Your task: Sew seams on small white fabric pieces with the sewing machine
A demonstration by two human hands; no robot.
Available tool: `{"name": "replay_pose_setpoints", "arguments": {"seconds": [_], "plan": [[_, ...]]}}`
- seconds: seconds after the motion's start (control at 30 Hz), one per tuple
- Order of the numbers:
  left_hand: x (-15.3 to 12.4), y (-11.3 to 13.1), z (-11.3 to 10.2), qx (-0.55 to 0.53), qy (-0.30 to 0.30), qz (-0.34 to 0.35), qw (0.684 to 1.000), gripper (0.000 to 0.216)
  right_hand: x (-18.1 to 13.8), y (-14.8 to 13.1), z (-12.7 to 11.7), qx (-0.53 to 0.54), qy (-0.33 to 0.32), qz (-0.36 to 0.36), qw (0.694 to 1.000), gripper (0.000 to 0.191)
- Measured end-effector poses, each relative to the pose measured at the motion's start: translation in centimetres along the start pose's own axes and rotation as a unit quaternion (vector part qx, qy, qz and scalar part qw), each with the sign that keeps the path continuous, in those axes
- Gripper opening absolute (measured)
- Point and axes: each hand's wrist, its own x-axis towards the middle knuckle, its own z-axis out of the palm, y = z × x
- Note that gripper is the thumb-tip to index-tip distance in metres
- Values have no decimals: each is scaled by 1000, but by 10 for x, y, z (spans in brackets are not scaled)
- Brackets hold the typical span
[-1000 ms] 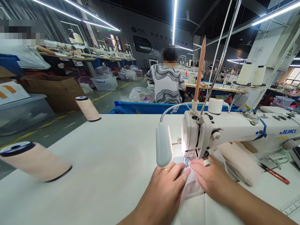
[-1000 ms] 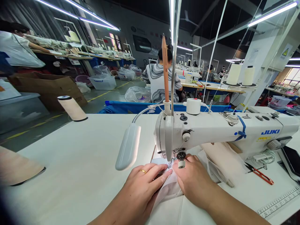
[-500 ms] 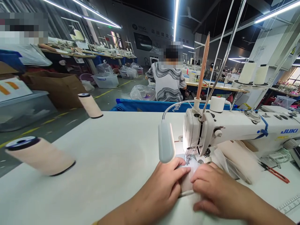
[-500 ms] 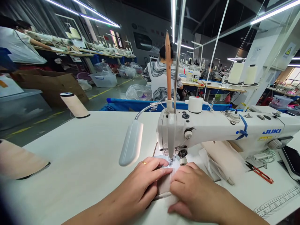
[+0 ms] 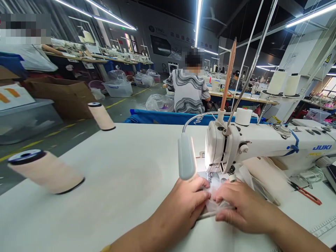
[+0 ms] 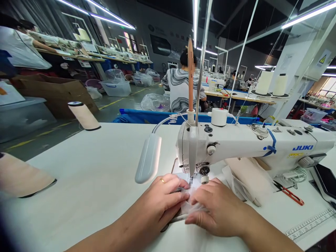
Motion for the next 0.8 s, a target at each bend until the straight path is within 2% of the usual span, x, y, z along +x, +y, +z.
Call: {"name": "replay_pose_setpoints", "arguments": {"seconds": [0.13,0.33,0.57,0.8], "plan": [[-5,9,-2,3,-11,13,1000,30,-1,-6,-2,-93,-23,-25,995,41],[-6,12,-2,-7,1,24,1000,26,-3,-8,-2,-139,-19,-40,989,42],[-6,12,-6,-2,-12,22,1000,25,-3,-7,0,-158,-4,-46,986,42],[-1,5,-6,20,-7,33,999,33,0,-3,3,-171,-17,-6,985,38]]}}
